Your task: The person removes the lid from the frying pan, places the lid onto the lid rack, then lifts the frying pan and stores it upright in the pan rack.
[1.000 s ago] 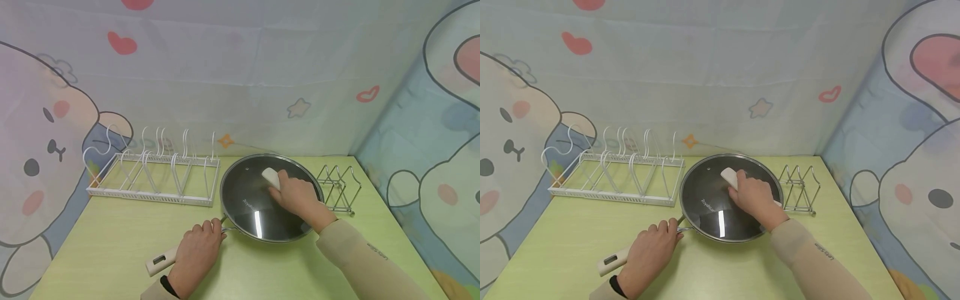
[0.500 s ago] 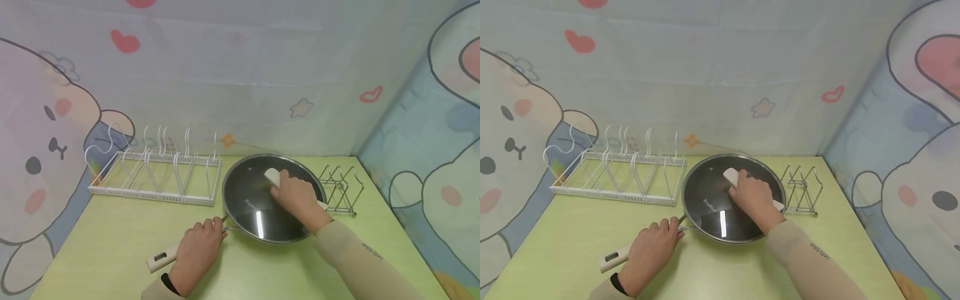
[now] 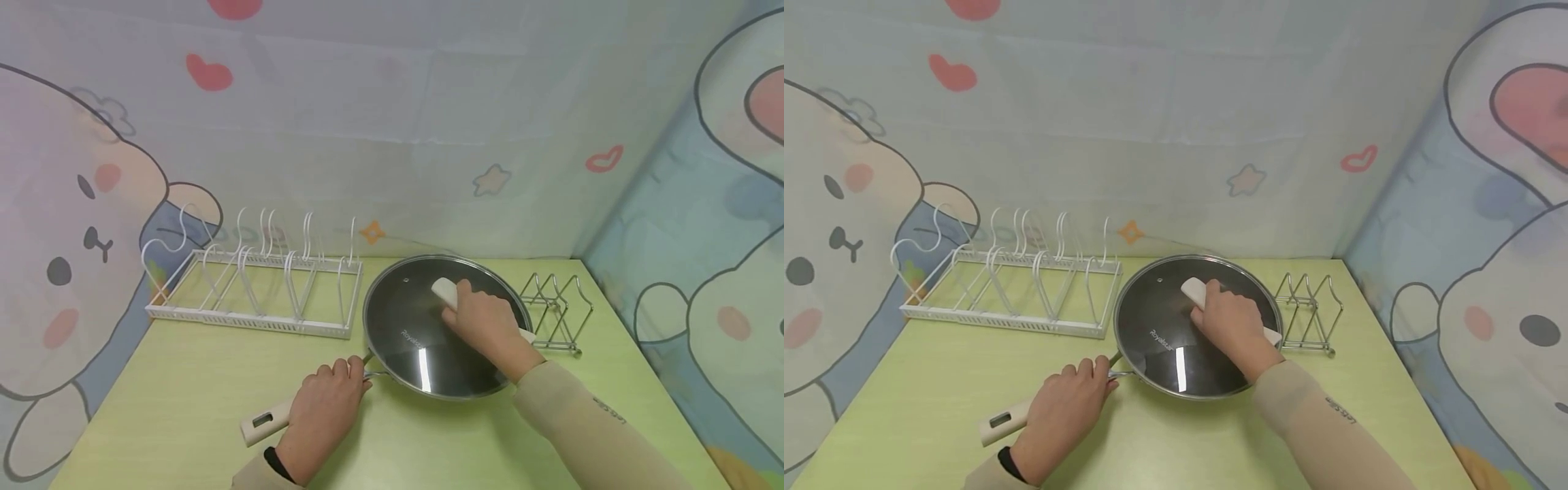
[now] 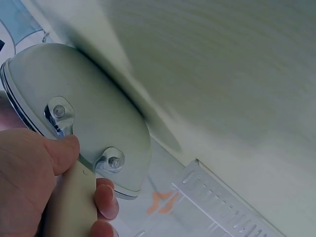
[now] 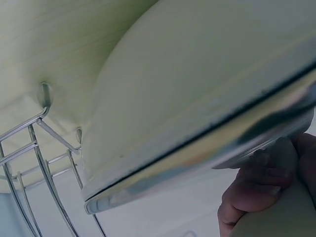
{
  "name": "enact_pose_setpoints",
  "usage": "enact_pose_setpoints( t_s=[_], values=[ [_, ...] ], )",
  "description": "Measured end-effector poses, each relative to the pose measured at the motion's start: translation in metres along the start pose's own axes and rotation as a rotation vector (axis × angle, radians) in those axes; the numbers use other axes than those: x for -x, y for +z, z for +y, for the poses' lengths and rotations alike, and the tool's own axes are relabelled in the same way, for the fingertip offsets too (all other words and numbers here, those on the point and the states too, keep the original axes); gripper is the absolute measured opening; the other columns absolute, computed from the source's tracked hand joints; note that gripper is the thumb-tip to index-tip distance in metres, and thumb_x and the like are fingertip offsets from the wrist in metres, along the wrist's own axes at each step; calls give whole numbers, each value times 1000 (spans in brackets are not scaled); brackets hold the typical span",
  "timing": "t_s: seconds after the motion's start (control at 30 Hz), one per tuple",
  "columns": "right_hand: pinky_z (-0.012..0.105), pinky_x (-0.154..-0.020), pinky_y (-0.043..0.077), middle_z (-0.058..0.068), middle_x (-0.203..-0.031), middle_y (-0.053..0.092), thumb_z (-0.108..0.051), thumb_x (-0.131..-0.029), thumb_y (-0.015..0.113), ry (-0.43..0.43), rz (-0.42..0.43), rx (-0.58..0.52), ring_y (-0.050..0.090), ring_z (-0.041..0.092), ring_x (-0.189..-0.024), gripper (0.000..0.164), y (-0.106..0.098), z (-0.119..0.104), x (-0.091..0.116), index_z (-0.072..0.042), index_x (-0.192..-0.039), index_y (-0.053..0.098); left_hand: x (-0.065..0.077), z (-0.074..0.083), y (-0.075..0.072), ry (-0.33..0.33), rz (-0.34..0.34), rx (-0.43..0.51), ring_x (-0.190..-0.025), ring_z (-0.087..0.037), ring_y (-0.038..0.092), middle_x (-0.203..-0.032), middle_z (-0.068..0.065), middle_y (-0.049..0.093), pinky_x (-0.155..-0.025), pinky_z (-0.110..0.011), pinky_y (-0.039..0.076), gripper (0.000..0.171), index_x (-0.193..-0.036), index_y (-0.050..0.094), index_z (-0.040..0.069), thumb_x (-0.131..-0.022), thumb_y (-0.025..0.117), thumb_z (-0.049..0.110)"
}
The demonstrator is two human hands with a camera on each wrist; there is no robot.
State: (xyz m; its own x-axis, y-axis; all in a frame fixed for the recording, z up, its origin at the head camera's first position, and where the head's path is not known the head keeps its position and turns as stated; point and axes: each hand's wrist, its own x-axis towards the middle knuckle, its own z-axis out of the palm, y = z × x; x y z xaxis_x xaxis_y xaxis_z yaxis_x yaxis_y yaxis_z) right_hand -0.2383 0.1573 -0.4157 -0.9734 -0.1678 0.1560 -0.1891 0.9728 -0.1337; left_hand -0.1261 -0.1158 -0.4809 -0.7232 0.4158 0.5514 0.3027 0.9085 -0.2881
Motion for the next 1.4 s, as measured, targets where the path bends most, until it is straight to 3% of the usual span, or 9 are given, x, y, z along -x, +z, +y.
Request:
enact_pose_setpoints(
  t_s=[0.13, 0.2, 0.33, 0.47, 0.93, 1.07, 1.2, 1.3, 1.4],
  values=[
    [43, -46, 45, 11, -67, 57, -37, -98, 61, -4, -3, -9, 56, 28, -53, 36, -1, 0, 0, -4, -102, 48, 0, -1, -1, 3, -26, 3, -49, -14, 41, -66, -2, 48, -41, -27, 35, 67, -103, 61, 5, -114, 7, 43],
    [42, -46, 45, 11, -67, 57, -38, -98, 61, -8, -5, -10, 56, 28, -54, 36, -1, 0, 0, -4, -102, 48, 1, -1, -2, 5, -40, 3, -49, -14, 41, -66, -1, 48, -41, -27, 35, 54, -103, 61, 5, -116, 26, 44],
    [42, -46, 43, 10, -66, 57, -38, -97, 60, -5, -11, -23, 56, 28, -54, 35, -3, 1, 1, -5, -102, 48, 0, -1, -3, 6, -59, 8, -49, -13, 41, -66, -1, 48, -41, -26, 35, 41, -103, 61, 5, -103, 65, 46],
    [41, -45, 42, 10, -66, 57, -38, -96, 59, 7, -9, -39, 55, 28, -53, 35, -6, 3, 1, -5, -102, 48, -1, -1, -3, -1, -65, 15, -50, -14, 43, -66, -1, 49, -41, -27, 36, 44, -103, 61, 5, -95, 76, 45],
    [43, -51, 45, 10, -73, 62, -39, -96, 54, 33, -38, -122, 56, 28, -58, 35, -9, -5, 5, -6, -109, 52, 1, -1, 1, -13, -32, 36, -50, -16, 44, -66, -1, 48, -41, -29, 37, 42, -102, 60, 6, -96, 73, 45],
    [41, -51, 45, 11, -77, 64, -39, -96, 54, 49, -39, -150, 58, 27, -60, 39, -7, -2, 4, -5, -115, 55, 2, -1, 2, -12, -11, 33, -50, -16, 43, -66, -2, 48, -41, -29, 36, 43, -102, 60, 6, -113, 45, 44],
    [38, -50, 44, 12, -82, 65, -39, -97, 52, 70, -70, -231, 59, 25, -60, 42, -6, 2, 3, -4, -119, 55, 3, -2, 4, -15, 22, 32, -50, -17, 43, -66, -2, 48, -41, -30, 36, 69, -101, 60, 6, -115, 4, 43],
    [36, -50, 43, 13, -86, 65, -39, -98, 51, 92, -102, -290, 59, 24, -61, 42, -5, 6, 1, -3, -120, 54, 2, -1, 4, -16, 35, 29, -50, -17, 43, -66, -2, 48, -41, -29, 36, 70, -101, 60, 6, -114, 2, 43],
    [36, -52, 44, 12, -92, 65, -40, -99, 50, 113, -128, -336, 59, 23, -64, 46, -3, 9, -1, -3, -126, 53, 0, -1, 3, -14, 37, 24, -50, -17, 43, -66, -2, 48, -42, -29, 35, 62, -100, 60, 6, -116, 14, 45]
  ],
)
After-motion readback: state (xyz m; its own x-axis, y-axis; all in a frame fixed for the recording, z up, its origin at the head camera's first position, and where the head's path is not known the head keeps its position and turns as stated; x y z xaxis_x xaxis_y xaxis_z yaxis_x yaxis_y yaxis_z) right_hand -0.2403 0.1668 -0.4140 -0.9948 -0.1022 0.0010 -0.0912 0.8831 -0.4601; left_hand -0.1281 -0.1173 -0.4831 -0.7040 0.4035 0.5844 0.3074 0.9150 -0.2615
